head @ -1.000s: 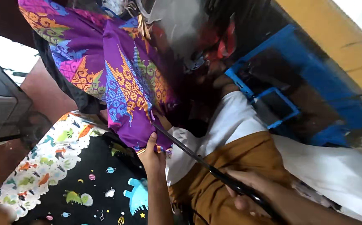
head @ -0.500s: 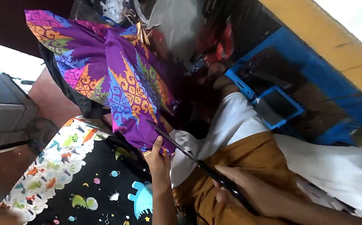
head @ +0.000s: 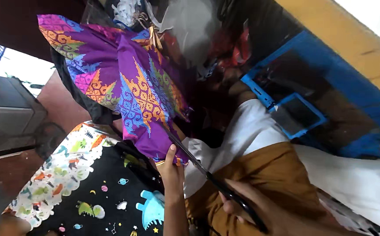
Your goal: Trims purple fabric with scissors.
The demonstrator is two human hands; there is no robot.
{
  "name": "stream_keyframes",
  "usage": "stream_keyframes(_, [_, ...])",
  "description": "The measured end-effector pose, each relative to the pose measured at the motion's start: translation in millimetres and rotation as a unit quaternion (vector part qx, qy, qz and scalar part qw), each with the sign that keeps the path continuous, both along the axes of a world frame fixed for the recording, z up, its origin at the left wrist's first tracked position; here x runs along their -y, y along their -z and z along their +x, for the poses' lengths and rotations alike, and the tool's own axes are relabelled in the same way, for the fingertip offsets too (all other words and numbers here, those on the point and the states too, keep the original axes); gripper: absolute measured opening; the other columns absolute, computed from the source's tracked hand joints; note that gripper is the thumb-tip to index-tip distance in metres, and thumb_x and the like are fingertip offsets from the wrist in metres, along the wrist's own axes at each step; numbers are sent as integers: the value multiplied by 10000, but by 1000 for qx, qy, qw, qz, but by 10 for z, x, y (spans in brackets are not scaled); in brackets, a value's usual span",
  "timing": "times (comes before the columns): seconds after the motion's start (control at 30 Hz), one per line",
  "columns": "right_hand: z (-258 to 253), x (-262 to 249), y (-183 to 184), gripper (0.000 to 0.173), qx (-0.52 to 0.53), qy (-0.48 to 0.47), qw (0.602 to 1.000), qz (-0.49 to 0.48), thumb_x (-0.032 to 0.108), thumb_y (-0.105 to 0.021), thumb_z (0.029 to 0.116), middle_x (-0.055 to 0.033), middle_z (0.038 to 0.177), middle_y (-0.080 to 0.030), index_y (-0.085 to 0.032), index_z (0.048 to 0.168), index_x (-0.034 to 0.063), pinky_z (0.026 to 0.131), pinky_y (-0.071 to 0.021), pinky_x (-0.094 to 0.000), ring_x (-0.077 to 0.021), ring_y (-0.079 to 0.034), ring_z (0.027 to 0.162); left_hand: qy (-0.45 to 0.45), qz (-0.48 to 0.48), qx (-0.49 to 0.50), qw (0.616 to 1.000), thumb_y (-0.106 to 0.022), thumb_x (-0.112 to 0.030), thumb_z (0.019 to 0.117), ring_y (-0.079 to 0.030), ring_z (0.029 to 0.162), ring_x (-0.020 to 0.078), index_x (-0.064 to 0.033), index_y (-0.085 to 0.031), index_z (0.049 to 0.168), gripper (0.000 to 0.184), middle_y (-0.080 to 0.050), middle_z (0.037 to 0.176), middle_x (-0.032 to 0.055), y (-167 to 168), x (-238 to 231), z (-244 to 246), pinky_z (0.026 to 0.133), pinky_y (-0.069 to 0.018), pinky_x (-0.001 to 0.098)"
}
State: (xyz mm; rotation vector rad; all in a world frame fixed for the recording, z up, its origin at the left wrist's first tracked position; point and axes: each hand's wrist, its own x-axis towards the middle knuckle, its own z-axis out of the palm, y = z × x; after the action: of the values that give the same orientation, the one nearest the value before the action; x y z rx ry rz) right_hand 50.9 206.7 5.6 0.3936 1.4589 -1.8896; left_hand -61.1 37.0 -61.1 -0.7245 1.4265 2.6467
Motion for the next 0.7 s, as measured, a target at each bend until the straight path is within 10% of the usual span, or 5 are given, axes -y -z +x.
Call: stream_keyframes(0.7, [-358,-175,-4,642,-32,-165,984,66,717,-659,818,99,687,-548,-628,962,93,508,-444,-177,29,-501,551,-27,-158,22,987,-660,88,808,-728,885,83,-38,-581,1113,339,-750,935,-14,-215,621,267,823,-622,303])
